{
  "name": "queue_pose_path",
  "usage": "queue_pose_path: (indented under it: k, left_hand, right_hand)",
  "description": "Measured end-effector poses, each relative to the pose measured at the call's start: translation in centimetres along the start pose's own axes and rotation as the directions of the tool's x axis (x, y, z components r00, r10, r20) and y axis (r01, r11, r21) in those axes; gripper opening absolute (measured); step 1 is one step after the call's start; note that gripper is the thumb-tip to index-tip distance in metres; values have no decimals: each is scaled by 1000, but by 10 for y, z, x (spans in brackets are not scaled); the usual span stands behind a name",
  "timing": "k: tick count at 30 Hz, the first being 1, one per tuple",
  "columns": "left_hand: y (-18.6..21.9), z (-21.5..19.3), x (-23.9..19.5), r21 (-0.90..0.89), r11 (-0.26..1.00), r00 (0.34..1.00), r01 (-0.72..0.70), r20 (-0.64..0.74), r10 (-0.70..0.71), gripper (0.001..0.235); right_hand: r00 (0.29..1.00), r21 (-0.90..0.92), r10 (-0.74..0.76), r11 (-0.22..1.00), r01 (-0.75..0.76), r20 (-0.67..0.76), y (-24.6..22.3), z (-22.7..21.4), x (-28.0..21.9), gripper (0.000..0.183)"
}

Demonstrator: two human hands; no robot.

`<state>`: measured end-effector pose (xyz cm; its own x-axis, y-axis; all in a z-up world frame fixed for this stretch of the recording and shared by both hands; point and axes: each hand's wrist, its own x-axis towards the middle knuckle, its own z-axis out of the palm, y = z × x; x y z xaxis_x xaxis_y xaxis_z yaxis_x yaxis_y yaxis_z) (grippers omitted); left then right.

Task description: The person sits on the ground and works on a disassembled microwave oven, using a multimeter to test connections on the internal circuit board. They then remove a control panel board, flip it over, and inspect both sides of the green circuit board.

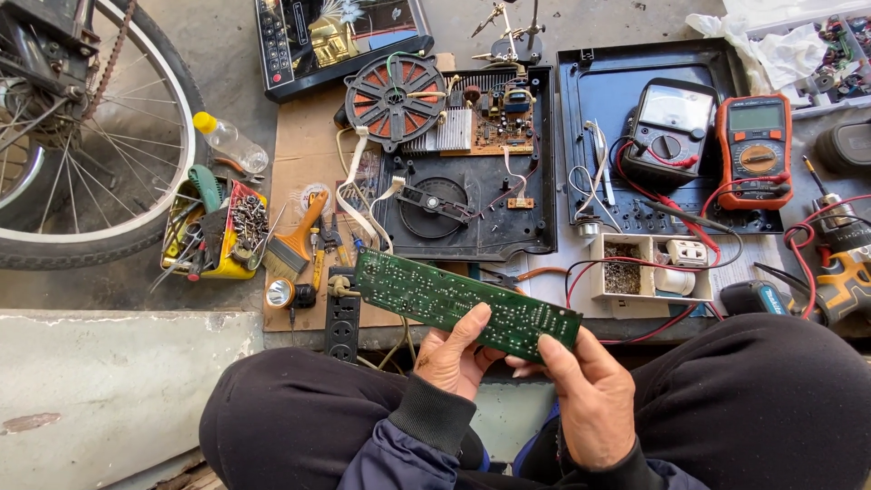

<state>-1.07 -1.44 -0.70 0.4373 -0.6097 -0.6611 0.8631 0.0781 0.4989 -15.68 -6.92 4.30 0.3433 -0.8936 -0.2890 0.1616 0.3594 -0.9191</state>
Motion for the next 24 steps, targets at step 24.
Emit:
queue_pose_path:
  k: [24]
  left_hand:
    - [-6,-9,-3,229,964,991,-133,15,133,24]
  right_hand:
    - [962,182,272,947,-266,-9,10,-6,15,31]
